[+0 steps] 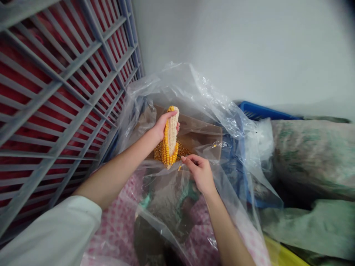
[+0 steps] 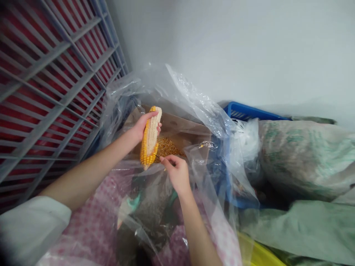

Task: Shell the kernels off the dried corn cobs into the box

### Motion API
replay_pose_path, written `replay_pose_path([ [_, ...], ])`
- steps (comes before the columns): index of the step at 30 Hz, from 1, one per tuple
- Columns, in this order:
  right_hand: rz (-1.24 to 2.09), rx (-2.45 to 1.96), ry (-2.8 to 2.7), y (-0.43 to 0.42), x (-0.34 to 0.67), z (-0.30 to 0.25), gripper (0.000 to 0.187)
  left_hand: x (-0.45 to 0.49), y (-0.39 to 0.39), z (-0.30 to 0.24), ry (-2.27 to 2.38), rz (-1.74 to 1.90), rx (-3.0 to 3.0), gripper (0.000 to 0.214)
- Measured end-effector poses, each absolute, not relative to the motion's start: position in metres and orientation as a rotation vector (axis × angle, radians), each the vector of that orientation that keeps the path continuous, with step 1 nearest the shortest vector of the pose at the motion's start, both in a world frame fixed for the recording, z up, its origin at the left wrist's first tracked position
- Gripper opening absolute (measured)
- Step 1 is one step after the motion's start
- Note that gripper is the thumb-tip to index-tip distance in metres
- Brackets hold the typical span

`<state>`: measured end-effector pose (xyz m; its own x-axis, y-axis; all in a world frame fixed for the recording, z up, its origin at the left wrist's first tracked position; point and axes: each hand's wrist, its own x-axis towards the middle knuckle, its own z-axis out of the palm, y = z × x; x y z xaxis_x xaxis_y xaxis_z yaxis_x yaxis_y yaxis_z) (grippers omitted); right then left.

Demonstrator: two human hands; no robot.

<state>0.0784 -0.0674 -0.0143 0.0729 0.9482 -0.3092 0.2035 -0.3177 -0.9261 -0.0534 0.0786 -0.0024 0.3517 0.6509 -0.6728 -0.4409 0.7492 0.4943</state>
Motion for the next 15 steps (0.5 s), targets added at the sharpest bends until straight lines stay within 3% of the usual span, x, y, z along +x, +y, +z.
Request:
replay_pose_path([
  [15,1.324,-1.671,-0.759,-0.07,0.058,-0.043,0.035,-0.047,0.074,-0.034,1.142,0.798,0.034,0.016],
])
